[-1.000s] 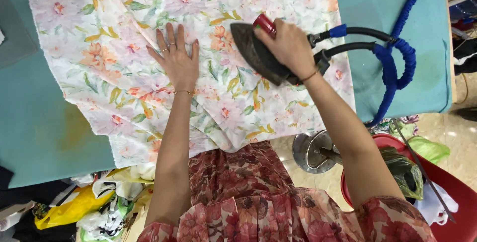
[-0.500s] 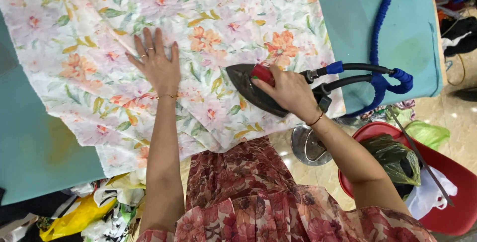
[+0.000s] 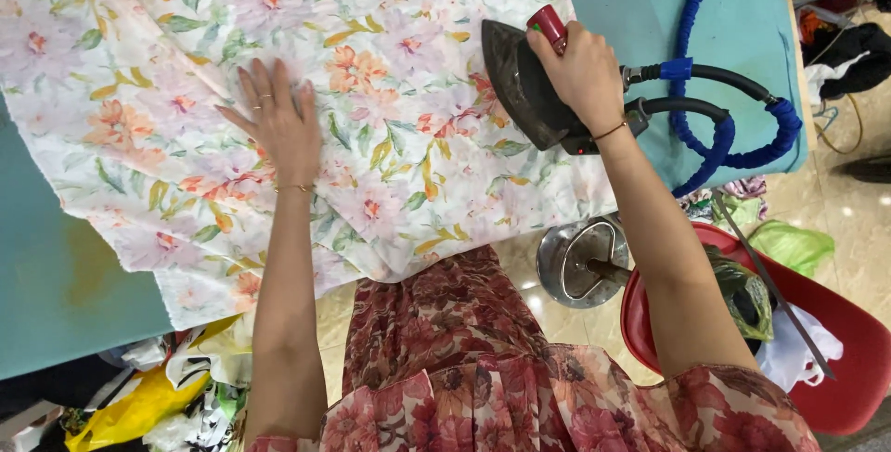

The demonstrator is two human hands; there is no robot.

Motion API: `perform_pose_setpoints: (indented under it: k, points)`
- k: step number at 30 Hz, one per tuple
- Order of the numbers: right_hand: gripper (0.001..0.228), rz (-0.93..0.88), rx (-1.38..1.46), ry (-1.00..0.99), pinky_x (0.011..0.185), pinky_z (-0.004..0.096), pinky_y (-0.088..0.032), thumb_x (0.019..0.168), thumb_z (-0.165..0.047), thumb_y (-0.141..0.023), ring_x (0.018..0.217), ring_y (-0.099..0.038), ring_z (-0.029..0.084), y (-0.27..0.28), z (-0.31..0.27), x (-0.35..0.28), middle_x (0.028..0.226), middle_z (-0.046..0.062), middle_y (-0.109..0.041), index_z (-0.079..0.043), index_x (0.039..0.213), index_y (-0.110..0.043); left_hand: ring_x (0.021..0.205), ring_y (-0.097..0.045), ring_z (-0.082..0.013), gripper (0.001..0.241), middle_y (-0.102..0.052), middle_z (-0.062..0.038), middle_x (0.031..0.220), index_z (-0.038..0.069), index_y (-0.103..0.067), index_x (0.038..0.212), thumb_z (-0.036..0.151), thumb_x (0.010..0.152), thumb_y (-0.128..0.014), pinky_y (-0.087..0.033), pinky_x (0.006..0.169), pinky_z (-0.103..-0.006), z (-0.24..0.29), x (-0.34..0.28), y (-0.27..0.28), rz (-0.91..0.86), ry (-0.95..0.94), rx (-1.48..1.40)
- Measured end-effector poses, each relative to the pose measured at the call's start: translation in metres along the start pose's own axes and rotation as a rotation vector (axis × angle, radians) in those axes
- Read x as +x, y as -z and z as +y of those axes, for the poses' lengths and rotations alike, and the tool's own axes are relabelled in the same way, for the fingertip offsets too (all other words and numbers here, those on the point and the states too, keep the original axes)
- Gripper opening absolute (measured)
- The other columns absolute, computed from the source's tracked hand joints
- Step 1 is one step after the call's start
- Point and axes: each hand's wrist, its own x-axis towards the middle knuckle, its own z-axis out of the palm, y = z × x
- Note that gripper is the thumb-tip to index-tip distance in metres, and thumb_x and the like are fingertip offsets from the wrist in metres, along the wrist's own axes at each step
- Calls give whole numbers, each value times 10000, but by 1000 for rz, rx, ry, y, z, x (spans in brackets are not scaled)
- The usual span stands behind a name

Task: Ironing a piece of floral-patterned fabric on an ironing board.

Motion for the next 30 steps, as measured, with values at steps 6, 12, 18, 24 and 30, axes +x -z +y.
perform_pose_setpoints:
  k: [6,12,18,24,30]
  points:
    - [612,8,-35,55,695,571,-538,1025,-563,-668,764,-675,506,-3,-6,-3,785,297,-688,42,930,-685,1593,-105,-404,568,-266,-155,1716,97,-521,1550,407,1081,-600,110,1156,-749,33,-71,12,22,-30,16]
    - [583,-125,-37,128,684,569,-540,1005,-550,-664,762,-687,491,12,-41,-36,759,309,-677,28,932,-680,1587,-56,-464,756,-104,-229,1725,43,-377,1625,459,1046,-625,101,1138,-775,27,-132,17,39,107,65]
    - [583,-167,24,193,661,563,-537,982,-545,-676,726,-683,481,8,-56,-35,731,291,-679,37,936,-662,1602,-75,-437,749,-130,-197,1741,77,-335,1665,485,1087,-579,70,1178,-763,12,-142,7,37,161,172]
    - [584,-45,20,180,656,540,-552,1011,-536,-686,725,-691,470,-12,-53,-8,750,270,-691,32,878,-663,1604,-131,-392,729,-207,-165,1737,73,-343,1656,472,1087,-566,50,1188,-747,14,-141,10,43,196,180]
    - [560,-103,-1,246,615,542,-547,998,-531,-676,696,-697,457,-14,-81,-38,744,257,-690,23,921,-652,1601,-189,-336,652,-257,-117,1728,129,-395,1633,453,1093,-564,33,1198,-723,10,-141,21,69,206,165]
